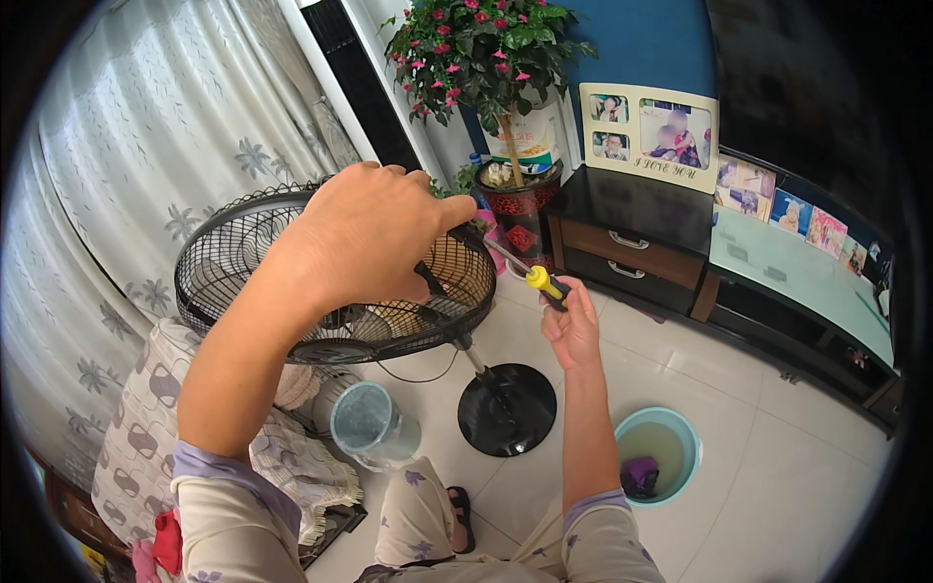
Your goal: The person uses a screwdriver to tighten screws on the front grill and the neck joint of a standing fan. They repeatedly adjust the fan's angle and rotate the grill while working on the fasteners.
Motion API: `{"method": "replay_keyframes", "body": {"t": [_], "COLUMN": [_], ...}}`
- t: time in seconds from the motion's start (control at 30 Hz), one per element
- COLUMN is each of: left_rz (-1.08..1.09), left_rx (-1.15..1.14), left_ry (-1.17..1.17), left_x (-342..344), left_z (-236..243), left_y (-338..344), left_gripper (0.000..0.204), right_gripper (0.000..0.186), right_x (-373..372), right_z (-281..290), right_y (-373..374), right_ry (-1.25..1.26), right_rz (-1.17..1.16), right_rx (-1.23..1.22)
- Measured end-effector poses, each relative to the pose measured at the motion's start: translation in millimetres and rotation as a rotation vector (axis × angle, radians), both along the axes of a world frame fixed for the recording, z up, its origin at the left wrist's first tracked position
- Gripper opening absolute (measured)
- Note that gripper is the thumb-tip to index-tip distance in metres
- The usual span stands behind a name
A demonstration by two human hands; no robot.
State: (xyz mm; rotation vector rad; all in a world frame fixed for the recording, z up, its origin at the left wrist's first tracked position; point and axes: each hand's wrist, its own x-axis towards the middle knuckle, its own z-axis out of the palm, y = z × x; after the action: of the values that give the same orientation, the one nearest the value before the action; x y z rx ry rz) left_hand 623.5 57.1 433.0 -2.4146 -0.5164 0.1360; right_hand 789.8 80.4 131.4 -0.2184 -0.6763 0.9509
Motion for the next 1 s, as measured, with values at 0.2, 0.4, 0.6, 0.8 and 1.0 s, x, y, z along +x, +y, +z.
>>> {"method": "replay_keyframes", "body": {"t": [0.2, 0.4, 0.6, 0.8, 1.0], "left_rz": [-0.025, -0.060, -0.020, -0.021, -0.030], "left_rx": [0.004, 0.005, 0.003, -0.005, 0.006], "left_ry": [0.003, -0.013, -0.007, -0.006, 0.002], "left_x": [2, -3, 0, 0, -2], "left_z": [1, -1, -1, 1, -1], "left_y": [-1, 3, 3, 1, 2], "left_gripper": [0.062, 0.062, 0.061, 0.062, 0.062], "right_gripper": [0.037, 0.024, 0.026, 0.034, 0.024], "right_x": [14, -7, -2, 7, -13], "right_z": [-35, 4, -6, -20, 10], "right_y": [17, 2, 6, 8, 0], "right_ry": [-0.018, 0.149, 0.074, 0.035, 0.123], "right_rz": [0.370, 0.065, 0.067, 0.236, 0.019], "right_rx": [-0.010, 0.045, 0.054, -0.012, -0.062]}}
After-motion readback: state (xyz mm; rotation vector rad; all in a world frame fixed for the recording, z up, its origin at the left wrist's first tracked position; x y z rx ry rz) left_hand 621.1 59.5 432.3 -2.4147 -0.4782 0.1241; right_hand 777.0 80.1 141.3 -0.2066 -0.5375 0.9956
